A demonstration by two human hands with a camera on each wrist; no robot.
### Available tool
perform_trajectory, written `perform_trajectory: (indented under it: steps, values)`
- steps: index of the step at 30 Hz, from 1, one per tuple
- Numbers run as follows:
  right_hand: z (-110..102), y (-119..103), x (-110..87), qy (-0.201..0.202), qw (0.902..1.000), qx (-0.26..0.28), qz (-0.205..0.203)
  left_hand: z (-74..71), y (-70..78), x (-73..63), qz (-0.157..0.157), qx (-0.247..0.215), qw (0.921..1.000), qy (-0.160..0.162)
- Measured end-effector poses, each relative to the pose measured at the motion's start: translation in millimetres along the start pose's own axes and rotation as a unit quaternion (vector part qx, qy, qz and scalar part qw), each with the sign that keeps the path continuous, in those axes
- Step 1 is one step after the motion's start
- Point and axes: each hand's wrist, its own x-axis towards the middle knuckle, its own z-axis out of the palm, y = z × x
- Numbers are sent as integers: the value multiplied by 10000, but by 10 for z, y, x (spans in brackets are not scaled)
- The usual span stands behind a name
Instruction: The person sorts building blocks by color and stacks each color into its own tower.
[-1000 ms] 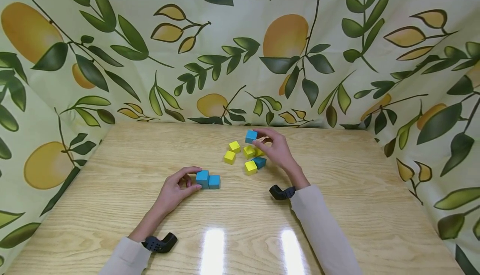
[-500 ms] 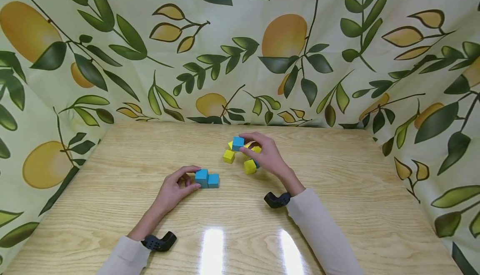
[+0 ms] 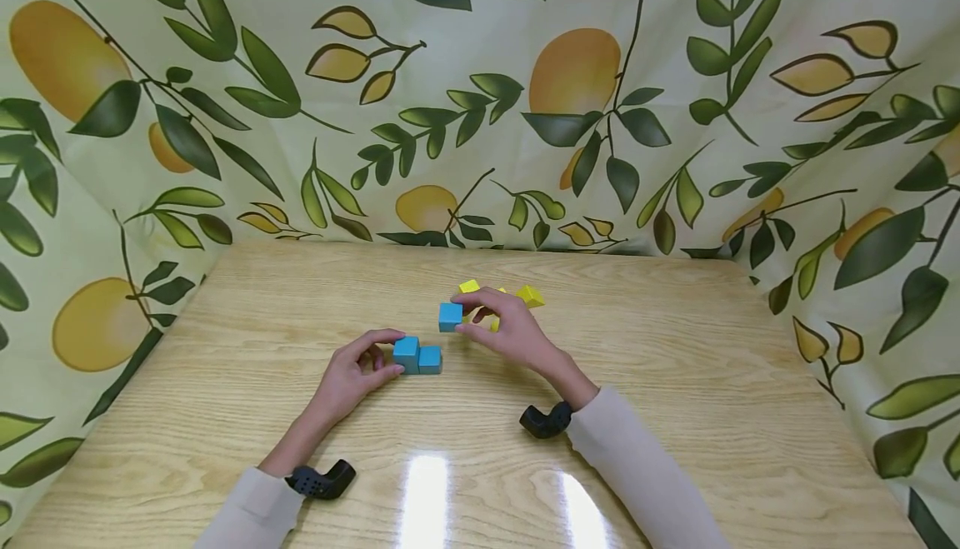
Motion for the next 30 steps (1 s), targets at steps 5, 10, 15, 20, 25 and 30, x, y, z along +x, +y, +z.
perform_trajectory:
  steps: [5,10,15,20,25,30]
  values:
    - [85,-32,-34,-253,9994,-191,119,0,13,0,-17,27,10000,27]
    - [169,-48,-55,-537,9972,-418,306,-2,22,0,-30,66,10000,46]
    - [240,-25,-71,-757,9959,-317,388,-3,16,-1,-87,64,9999,19]
    - [296,4,-88,-806,9957,-194,403,1,5,0,-62,27,10000,25]
    - [340,47,-98,-779,9963,-132,328,5,5,1,5,21,10000,50]
    - [364,92,-103,-753,9966,-130,313,4,16,1,17,38,10000,66]
